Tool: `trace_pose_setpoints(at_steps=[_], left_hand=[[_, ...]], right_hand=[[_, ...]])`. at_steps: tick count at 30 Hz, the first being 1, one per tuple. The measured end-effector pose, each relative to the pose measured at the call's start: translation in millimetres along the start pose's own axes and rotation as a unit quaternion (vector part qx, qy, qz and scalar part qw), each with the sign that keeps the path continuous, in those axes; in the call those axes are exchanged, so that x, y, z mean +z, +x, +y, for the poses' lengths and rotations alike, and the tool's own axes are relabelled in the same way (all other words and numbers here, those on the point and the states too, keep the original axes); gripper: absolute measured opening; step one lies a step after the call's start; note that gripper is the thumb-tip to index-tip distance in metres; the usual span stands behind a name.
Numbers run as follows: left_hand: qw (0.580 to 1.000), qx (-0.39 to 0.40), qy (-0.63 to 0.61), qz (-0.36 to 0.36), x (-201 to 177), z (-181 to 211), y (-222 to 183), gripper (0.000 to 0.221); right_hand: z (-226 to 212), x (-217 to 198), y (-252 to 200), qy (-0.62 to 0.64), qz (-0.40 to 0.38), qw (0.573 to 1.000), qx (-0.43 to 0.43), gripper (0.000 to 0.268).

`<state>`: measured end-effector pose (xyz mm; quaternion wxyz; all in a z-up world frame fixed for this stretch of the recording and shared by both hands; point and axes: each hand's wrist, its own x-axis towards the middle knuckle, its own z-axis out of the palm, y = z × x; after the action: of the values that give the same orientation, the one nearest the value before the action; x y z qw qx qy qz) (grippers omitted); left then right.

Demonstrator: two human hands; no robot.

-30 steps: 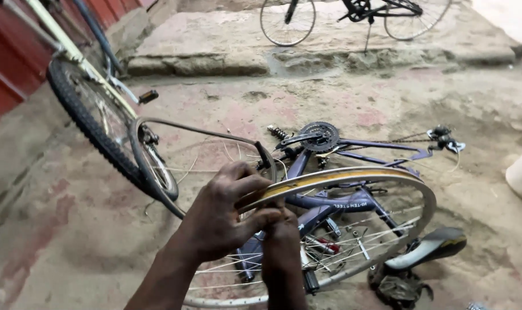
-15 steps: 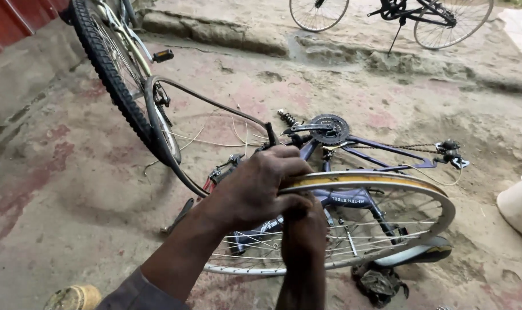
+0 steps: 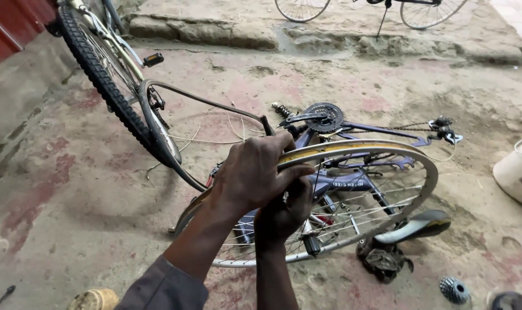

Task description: Fitting rim tape onto a bicycle wheel rim as part of wheel maintenance

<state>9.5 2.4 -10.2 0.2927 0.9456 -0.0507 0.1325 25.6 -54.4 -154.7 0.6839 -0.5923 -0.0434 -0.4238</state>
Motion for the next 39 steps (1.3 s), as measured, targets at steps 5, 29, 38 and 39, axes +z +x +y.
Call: trace_pose_setpoints(at_steps=[5, 29, 38, 39], left_hand=[[0.993, 0.088, -0.001, 0.076, 4, -19, -1, 0.036], [0.978, 0.172, -0.114, -0.008, 7, 4, -42, 0.030], [0.949, 0.235, -0.207, -0.014, -3, -4, -64, 0.038], [0.950, 0.232, -0.208, -0.013, -1, -6, -68, 0.040]], right_hand=[[26, -10, 0, -0.005, -0.081, 0.989, 0.120, 0.038], [-74, -80, 47, 0.138, -0.334, 0.820, 0.444, 0.050], [-92, -86, 43, 0.190, -0.363, 0.814, 0.412, 0.030], [-92, -87, 45, 0.198, -0.369, 0.812, 0.405, 0.027]])
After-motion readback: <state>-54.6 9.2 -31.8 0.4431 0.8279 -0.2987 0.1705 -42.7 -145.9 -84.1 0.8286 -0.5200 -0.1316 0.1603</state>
